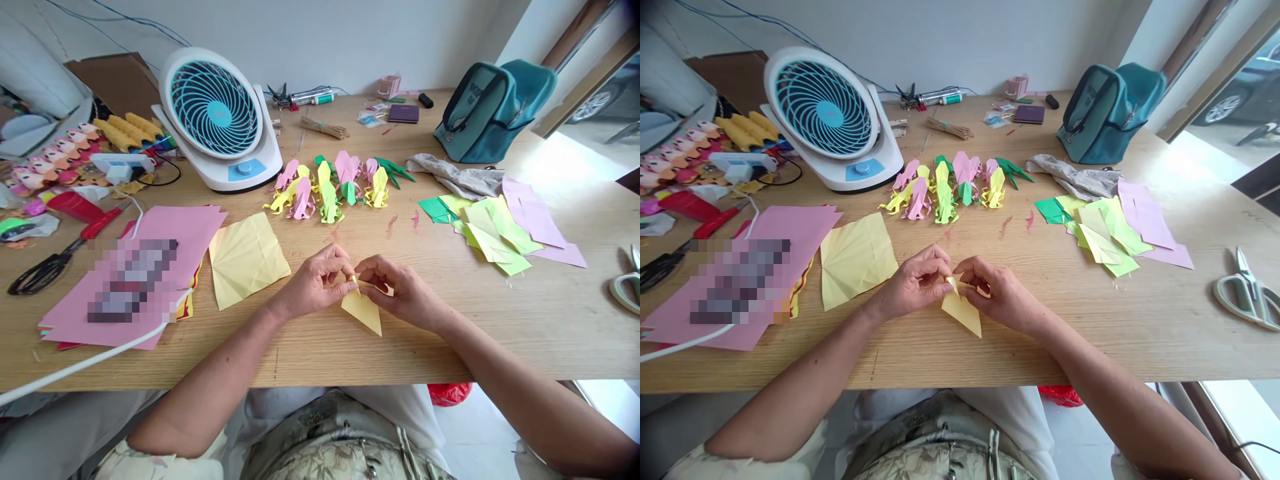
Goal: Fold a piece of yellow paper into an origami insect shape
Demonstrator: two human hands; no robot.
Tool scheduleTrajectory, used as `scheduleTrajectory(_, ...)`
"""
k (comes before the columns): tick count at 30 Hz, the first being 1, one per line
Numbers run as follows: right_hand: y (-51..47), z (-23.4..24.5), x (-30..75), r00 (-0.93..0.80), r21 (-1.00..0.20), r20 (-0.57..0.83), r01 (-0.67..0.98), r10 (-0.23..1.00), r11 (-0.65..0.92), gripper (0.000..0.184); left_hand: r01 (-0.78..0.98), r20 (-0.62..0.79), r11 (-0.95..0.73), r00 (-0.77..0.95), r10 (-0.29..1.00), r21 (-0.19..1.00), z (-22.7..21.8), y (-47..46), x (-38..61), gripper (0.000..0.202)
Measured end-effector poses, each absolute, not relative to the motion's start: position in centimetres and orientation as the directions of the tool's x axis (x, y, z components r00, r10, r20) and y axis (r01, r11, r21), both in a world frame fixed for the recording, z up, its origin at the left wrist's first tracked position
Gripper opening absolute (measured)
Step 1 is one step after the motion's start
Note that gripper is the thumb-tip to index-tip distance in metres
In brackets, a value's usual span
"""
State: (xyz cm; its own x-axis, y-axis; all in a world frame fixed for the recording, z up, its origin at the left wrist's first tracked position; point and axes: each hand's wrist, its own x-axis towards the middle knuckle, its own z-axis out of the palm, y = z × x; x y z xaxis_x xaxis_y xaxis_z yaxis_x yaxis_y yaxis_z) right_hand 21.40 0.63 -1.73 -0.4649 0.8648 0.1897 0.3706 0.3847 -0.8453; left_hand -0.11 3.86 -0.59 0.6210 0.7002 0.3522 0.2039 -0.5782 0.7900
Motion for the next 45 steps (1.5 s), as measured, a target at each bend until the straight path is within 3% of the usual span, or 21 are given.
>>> scheduleTrajectory(6,0.8,-1.6,21.6,-0.461,-0.838,0.193,0.382,0.866,0.390,0.023,0.138,0.350,-0.543,0.629,0.694,0.828,-1.6,4.3,-0.2,0.011)
scheduleTrajectory(13,1.1,-1.7,21.8,-0.481,-0.913,0.141,0.274,0.866,0.301,0.022,0.186,0.299,-0.534,0.659,0.690,0.825,-1.2,4.4,-0.4,0.019)
scheduleTrajectory(20,1.1,-1.9,21.6,-0.456,-0.912,0.149,0.279,0.877,0.300,0.021,0.267,0.349,-0.545,0.533,0.771,0.795,-0.9,3.5,0.5,0.011)
scheduleTrajectory(31,1.3,-2.3,21.6,-0.423,-0.899,0.148,0.319,0.894,0.299,0.018,0.364,0.269,-0.437,0.427,0.863,0.823,-0.9,2.7,1.0,0.013)
scheduleTrajectory(34,1.2,-2.3,21.5,-0.396,-0.892,0.174,0.326,0.902,0.315,0.018,0.344,0.231,-0.384,0.410,0.882,0.857,-0.8,2.7,1.0,0.016)
scheduleTrajectory(39,1.2,-2.4,21.4,-0.368,-0.845,0.232,0.382,0.901,0.373,0.016,0.341,0.263,-0.409,0.400,0.878,0.847,-1.1,2.8,1.1,0.005)
scheduleTrajectory(45,1.4,-2.7,21.6,-0.373,-0.928,0.182,0.241,0.910,0.285,0.017,0.240,0.152,-0.270,0.418,0.896,0.932,-1.4,2.9,1.1,0.016)
